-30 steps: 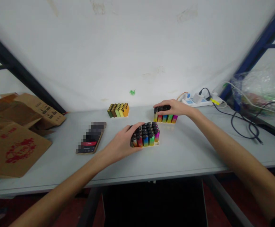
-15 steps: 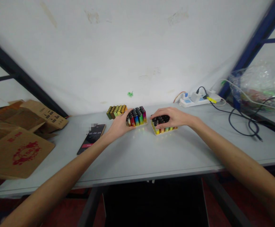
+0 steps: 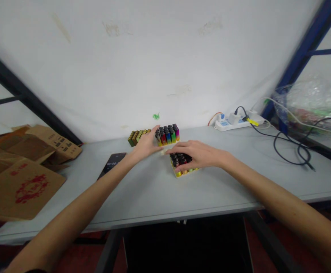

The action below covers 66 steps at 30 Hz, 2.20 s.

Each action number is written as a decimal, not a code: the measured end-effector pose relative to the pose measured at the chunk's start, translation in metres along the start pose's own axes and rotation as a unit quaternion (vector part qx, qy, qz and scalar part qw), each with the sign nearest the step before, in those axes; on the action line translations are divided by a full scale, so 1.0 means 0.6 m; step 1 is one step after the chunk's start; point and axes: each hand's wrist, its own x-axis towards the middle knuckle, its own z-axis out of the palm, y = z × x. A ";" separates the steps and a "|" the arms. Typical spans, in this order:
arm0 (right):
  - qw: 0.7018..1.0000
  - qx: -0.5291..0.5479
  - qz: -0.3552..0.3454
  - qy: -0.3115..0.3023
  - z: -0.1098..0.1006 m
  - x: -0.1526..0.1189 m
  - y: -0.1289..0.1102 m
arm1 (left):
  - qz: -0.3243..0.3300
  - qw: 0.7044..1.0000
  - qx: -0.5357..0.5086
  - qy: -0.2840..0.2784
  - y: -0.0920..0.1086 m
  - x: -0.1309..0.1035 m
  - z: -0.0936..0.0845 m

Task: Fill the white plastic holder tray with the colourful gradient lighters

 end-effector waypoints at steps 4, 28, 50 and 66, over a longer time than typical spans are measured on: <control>0.998 -0.060 0.003 -0.019 0.007 0.003 -0.001 | -0.036 0.999 -0.014 -0.012 0.005 -0.079 -0.022; 0.870 0.348 0.304 0.173 -0.025 -0.007 0.070 | 0.008 0.899 -0.434 -0.063 0.118 -0.041 0.102; 0.679 0.564 0.436 0.177 0.027 -0.010 0.091 | -0.123 0.887 -0.446 0.017 0.151 -0.011 0.144; 0.834 0.221 0.485 0.139 0.017 -0.014 0.096 | -0.160 0.900 -0.405 -0.004 0.152 -0.003 0.152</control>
